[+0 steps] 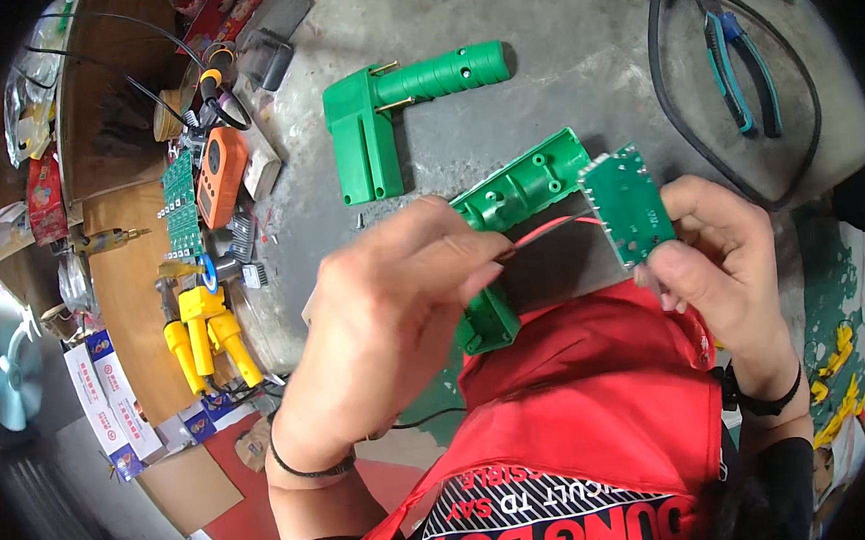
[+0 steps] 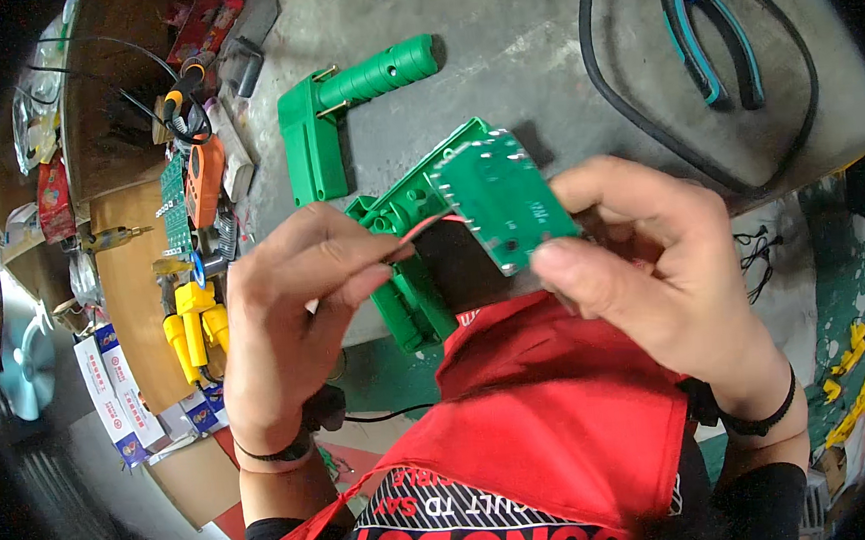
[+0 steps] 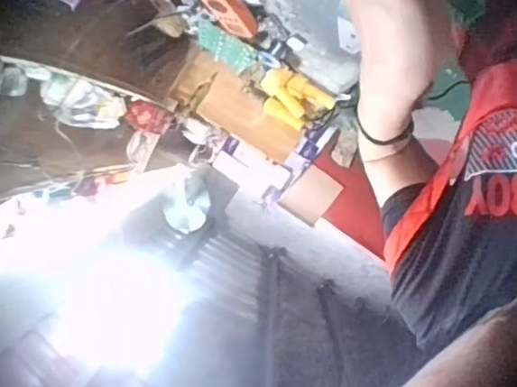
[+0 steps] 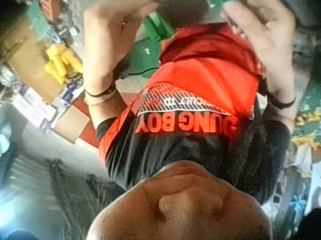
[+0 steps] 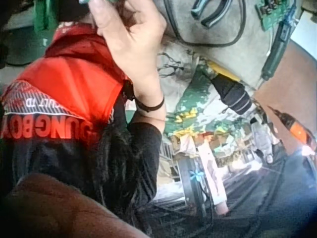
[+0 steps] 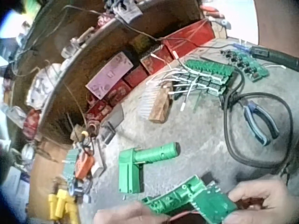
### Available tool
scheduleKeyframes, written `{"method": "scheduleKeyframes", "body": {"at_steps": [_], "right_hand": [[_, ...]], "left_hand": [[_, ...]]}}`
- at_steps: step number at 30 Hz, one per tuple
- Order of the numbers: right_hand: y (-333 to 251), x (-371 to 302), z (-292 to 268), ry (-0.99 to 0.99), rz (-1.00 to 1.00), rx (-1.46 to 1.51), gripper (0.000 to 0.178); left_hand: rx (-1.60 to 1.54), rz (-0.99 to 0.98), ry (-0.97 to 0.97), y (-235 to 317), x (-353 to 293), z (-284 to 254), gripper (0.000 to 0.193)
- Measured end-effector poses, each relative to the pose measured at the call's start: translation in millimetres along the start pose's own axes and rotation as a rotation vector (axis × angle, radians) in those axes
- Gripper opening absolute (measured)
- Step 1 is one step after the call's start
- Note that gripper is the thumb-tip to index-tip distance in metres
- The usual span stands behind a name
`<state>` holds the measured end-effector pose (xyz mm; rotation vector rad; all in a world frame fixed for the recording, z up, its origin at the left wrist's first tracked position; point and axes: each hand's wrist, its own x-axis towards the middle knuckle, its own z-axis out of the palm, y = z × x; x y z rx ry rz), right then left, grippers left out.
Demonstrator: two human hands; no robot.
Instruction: The user is assembling a green electronic device, likely a heat gun or soldering tool, involving disassembly, wire routing, and soldering.
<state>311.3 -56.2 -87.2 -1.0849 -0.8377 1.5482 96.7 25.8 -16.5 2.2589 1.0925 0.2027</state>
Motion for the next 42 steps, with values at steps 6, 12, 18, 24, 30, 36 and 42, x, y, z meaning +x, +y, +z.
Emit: {"method": "scheduleKeyframes", "body": {"at_steps": [6, 12, 18, 24, 30, 36, 42], "right_hand": [[21, 15, 4, -0.06, -0.262, -0.266, 0.019], [25, 19, 3, -0.039, -0.322, -0.239, 0.02], [22, 19, 3, -0.004, -0.334, -0.249, 0.019], [25, 24, 13, -0.064, -0.32, -0.272, 0.02], [37, 22, 23, -0.074, -0.285, -0.339, 0.038], [38, 22, 35, -0.096, -0.284, -0.353, 0.041], [48, 28, 33, -0.028, -0.51, -0.395, 0.044]], "left_hand": [[0.268, 0.03, -0.068, -23, 15, -12, 0.017], [0.215, 0.031, 0.025, -19, 19, -14, 0.012], [0.198, 0.065, 0.054, -19, 25, -13, 0.014], [0.282, -0.013, -0.056, -33, 14, -15, 0.013], [0.426, 0.1, -0.24, -43, 12, -27, 0.014], [0.434, 0.117, -0.272, -47, 11, -32, 0.013], [0.499, 0.067, -0.326, -37, 20, -24, 0.013]]}}
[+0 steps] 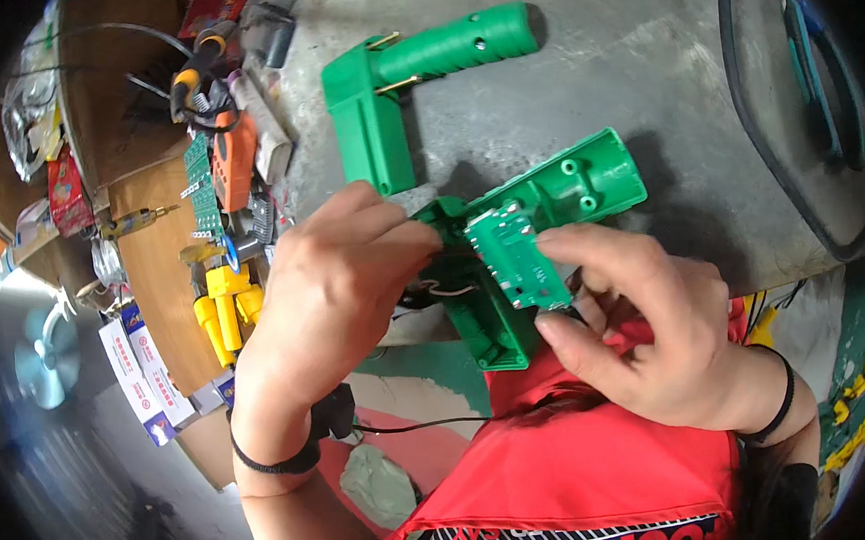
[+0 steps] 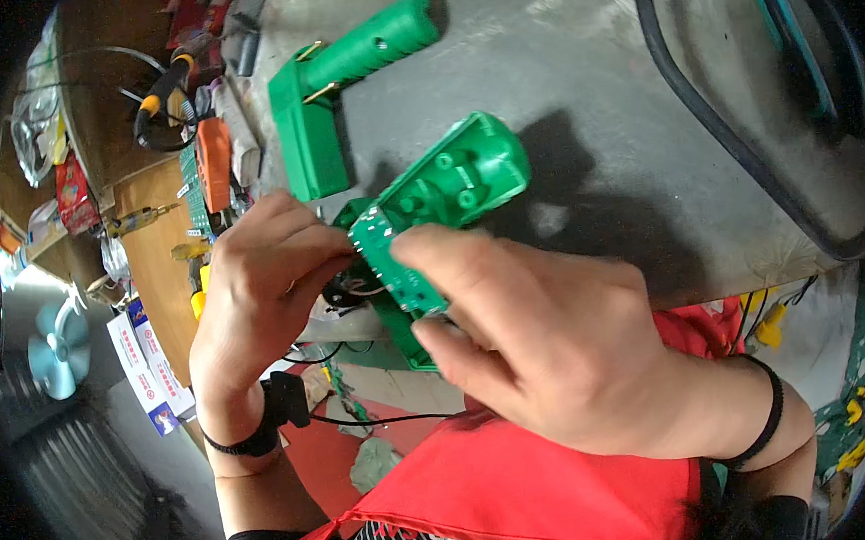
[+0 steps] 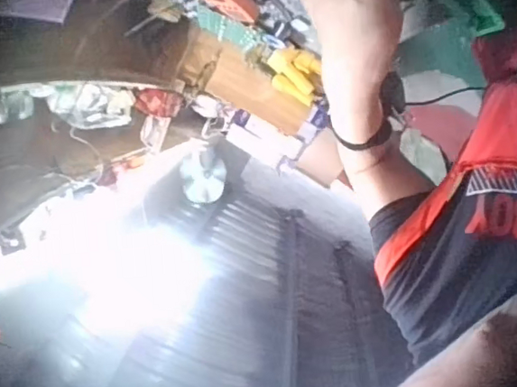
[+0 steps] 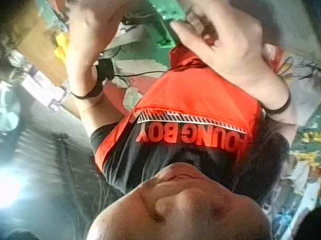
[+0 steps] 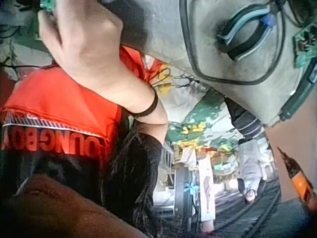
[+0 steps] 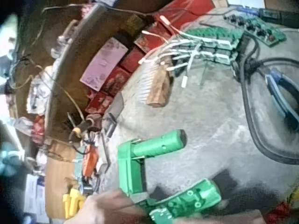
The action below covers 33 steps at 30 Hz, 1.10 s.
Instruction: The user is assembling a green electronic device, likely a heat gun or soldering tool, involving disassembly, wire routing, and soldering.
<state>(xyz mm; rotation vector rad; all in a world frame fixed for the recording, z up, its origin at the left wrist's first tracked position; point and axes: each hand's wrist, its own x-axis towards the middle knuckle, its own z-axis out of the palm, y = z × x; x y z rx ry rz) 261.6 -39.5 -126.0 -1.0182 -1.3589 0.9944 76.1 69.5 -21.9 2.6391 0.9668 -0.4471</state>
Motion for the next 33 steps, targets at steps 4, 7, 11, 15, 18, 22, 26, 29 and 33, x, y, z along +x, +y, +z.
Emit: {"method": "scheduleKeyframes", "body": {"at_steps": [4, 7, 11, 15, 18, 22, 26, 29, 33], "right_hand": [[9, -1, -4, -0.042, -0.062, -0.033, 0.052], [14, -4, -1, -0.013, -0.129, -0.078, 0.054], [14, -4, 4, 0.03, -0.113, -0.082, 0.05], [14, -1, 1, 0.006, -0.103, -0.049, 0.045], [14, -1, 0, 0.022, -0.101, -0.065, 0.044], [14, -1, 1, 0.039, -0.099, -0.043, 0.043], [14, -3, 2, 0.047, -0.099, -0.031, 0.042], [15, 0, -1, 0.026, -0.094, -0.026, 0.041], [14, 1, -2, 0.034, -0.103, -0.006, 0.041]], "left_hand": [[0.077, -0.032, -0.037, 3, 5, -3, 0.022], [0.09, -0.043, -0.061, 6, 4, -4, 0.026], [0.129, -0.05, -0.112, 7, 8, -7, 0.028], [0.228, -0.036, -0.177, 11, 11, -9, 0.027], [0.248, -0.013, -0.198, 12, 12, -10, 0.027], [0.269, 0.016, -0.205, 13, 11, -11, 0.026], [0.259, 0.027, -0.209, 13, 15, -11, 0.026], [0.227, 0.012, -0.212, 12, 18, -7, 0.026], [0.226, 0.012, -0.187, 11, 16, -7, 0.026]]}}
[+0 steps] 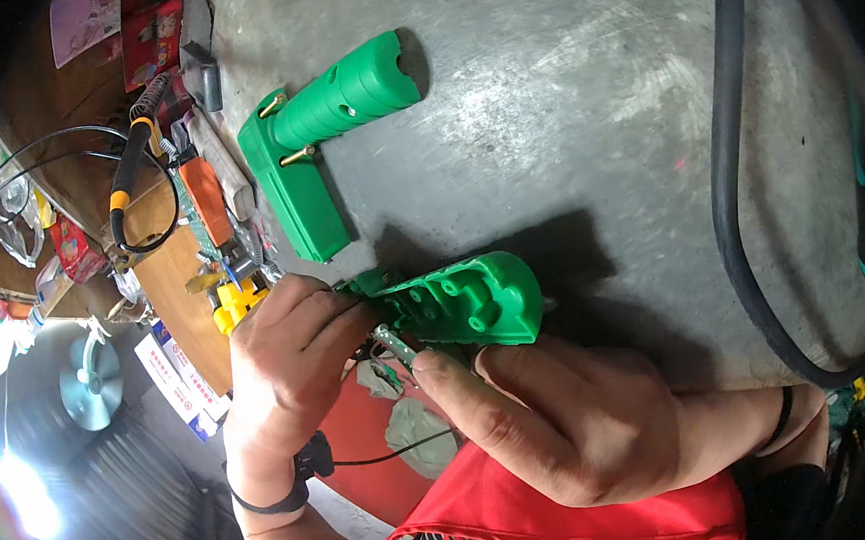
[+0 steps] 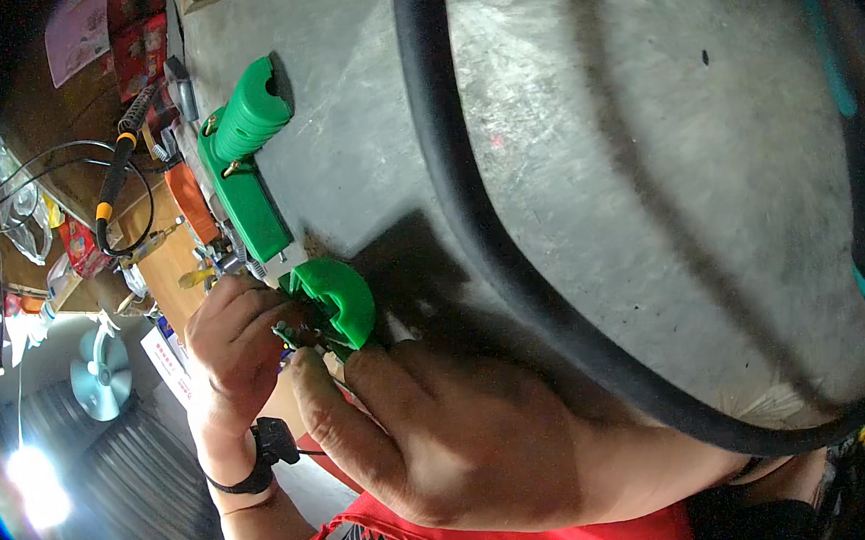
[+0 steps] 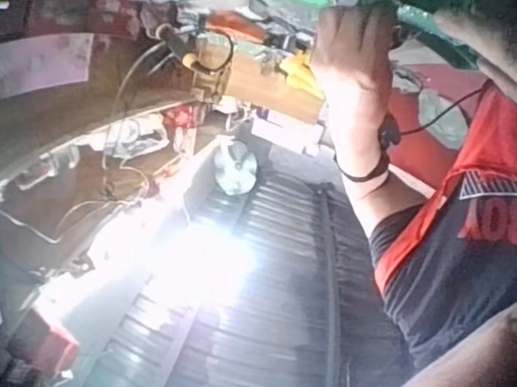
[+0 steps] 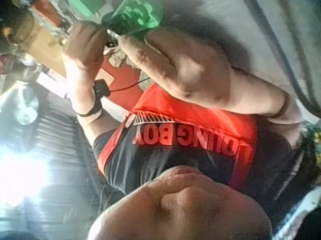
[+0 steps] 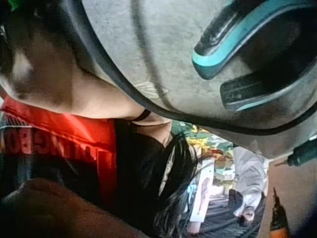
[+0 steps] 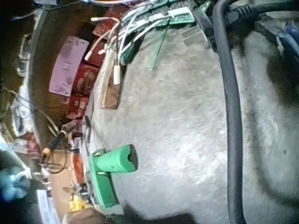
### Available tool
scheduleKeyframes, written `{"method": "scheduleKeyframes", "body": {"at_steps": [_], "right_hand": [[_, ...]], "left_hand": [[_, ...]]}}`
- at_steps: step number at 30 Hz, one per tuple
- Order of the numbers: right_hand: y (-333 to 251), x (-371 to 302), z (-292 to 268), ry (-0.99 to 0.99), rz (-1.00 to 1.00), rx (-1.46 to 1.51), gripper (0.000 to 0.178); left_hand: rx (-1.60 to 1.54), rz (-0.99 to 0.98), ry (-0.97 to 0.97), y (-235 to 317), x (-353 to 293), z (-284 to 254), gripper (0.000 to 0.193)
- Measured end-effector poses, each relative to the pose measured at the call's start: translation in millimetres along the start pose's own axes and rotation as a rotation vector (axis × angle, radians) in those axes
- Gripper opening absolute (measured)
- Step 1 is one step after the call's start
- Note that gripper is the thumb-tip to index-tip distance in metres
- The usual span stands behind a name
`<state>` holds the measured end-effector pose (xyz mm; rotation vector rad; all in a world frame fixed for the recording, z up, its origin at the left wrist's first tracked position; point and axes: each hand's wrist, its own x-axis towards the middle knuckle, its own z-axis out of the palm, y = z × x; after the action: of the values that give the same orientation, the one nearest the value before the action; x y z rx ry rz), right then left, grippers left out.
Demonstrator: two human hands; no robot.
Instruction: The user is assembling a green electronic device, likely a heat gun or soldering tool, involving disassembly, wire routing, and soldering.
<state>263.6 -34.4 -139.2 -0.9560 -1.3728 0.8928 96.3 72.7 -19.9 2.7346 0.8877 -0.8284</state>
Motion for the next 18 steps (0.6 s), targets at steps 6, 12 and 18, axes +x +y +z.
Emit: {"method": "scheduleKeyframes", "body": {"at_steps": [6, 12, 18], "right_hand": [[0.3, 0.4, 0.4, 0.014, -0.001, 0.005, 0.042], [1.9, -1.8, -0.2, -0.019, -0.019, -0.006, 0.046], [4.2, 0.5, -3.3, -0.019, -0.032, -0.034, 0.043]], "left_hand": [[-0.031, -0.015, 0.007, 0.1, -2.9, 0.4, 0.028], [-0.032, -0.022, 0.008, 2.6, -5.4, 2.6, 0.029], [0.023, -0.039, 0.0, 8.4, -1.8, -1.3, 0.026]]}}
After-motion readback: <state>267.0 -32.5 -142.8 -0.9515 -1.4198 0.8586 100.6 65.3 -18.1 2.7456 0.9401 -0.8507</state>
